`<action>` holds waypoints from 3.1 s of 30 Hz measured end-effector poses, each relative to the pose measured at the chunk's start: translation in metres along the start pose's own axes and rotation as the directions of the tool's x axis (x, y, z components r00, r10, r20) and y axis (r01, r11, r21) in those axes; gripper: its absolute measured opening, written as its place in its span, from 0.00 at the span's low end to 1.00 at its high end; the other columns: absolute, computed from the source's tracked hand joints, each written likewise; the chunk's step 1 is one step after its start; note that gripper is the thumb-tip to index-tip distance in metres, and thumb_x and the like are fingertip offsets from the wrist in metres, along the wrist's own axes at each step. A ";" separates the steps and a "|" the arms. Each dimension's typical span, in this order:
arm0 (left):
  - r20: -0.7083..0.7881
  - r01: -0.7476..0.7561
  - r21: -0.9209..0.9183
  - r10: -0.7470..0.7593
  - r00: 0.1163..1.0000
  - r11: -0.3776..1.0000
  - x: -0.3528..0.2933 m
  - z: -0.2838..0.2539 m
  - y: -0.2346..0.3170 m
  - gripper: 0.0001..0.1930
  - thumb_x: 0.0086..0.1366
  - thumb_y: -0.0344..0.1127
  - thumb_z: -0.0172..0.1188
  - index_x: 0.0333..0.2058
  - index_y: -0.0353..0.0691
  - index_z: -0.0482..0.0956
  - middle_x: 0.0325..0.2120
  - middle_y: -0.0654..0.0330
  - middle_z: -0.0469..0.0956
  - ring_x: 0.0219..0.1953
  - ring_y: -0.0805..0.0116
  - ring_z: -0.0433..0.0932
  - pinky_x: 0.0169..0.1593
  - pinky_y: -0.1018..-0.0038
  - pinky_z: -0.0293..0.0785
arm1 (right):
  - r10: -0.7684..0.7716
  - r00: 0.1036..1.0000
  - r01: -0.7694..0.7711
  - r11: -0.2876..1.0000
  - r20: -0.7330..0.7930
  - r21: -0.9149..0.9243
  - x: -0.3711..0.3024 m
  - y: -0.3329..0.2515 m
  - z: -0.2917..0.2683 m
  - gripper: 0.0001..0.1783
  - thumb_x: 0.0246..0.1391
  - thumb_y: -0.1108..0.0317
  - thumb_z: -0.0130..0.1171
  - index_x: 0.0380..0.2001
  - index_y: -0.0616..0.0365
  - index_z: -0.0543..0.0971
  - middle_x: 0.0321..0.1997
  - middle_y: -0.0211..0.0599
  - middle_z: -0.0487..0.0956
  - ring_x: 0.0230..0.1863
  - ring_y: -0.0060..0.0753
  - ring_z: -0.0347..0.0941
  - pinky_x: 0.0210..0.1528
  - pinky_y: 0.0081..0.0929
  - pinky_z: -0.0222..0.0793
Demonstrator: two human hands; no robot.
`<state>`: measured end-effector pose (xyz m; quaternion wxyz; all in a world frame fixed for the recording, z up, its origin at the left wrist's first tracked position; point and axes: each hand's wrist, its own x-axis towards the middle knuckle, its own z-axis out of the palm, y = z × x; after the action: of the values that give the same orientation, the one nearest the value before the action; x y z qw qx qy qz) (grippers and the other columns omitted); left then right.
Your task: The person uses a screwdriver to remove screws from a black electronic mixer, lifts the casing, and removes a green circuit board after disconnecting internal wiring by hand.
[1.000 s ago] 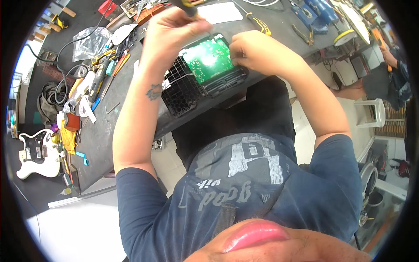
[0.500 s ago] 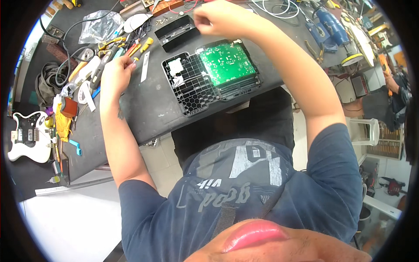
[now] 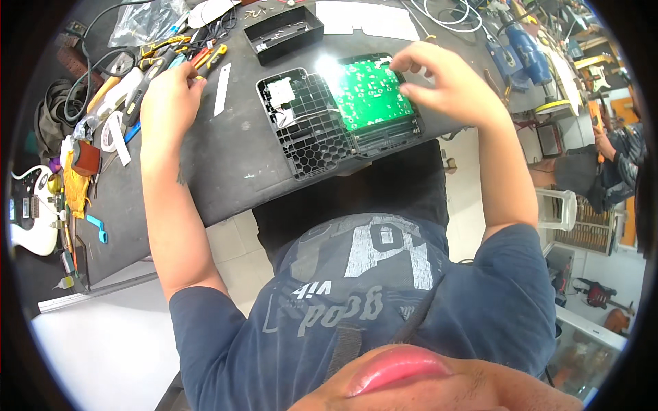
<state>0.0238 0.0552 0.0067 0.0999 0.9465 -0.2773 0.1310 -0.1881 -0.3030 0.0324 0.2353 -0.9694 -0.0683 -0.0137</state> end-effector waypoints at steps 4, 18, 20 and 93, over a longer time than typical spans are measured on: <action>0.022 -0.062 -0.311 0.073 0.997 0.948 0.000 0.001 0.012 0.15 0.66 0.37 0.68 0.48 0.37 0.83 0.35 0.57 0.86 0.33 0.66 0.80 0.43 0.69 0.77 | -0.102 0.992 0.104 0.994 -0.070 0.026 -0.039 0.004 0.018 0.33 0.50 0.60 0.72 0.59 0.54 0.75 0.63 0.43 0.72 0.68 0.47 0.67 0.72 0.39 0.62; 0.060 -0.578 -0.370 0.639 0.766 0.727 -0.043 -0.002 0.103 0.68 0.33 0.73 0.78 0.71 0.46 0.63 0.67 0.43 0.65 0.68 0.38 0.65 0.70 0.46 0.63 | 0.082 0.968 0.028 0.905 -0.238 0.424 -0.059 0.019 0.069 0.69 0.28 0.61 0.85 0.76 0.43 0.58 0.69 0.53 0.70 0.73 0.52 0.63 0.76 0.46 0.56; 0.066 -0.575 -0.357 0.634 0.771 0.736 -0.044 0.000 0.106 0.68 0.33 0.73 0.78 0.72 0.44 0.62 0.68 0.43 0.65 0.69 0.39 0.64 0.71 0.47 0.61 | 0.087 0.963 0.058 0.857 -0.254 0.512 -0.058 0.020 0.070 0.69 0.28 0.62 0.85 0.76 0.43 0.58 0.69 0.52 0.69 0.73 0.50 0.62 0.77 0.46 0.56; 0.063 0.122 -0.783 0.118 0.991 -0.610 -0.016 0.048 0.037 0.23 0.77 0.43 0.55 0.64 0.37 0.69 0.56 0.55 0.75 0.59 0.64 0.75 0.66 0.70 0.73 | -0.046 0.524 0.631 0.692 -0.851 0.351 0.103 -0.126 0.107 0.10 0.50 0.69 0.71 0.36 0.60 0.86 0.42 0.43 0.86 0.47 0.44 0.84 0.50 0.34 0.80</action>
<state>-0.0004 0.0205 -0.0396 0.8746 0.3329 -0.2429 -0.2553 -0.1041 -0.1306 0.0009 0.5387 -0.6842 -0.1593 -0.4650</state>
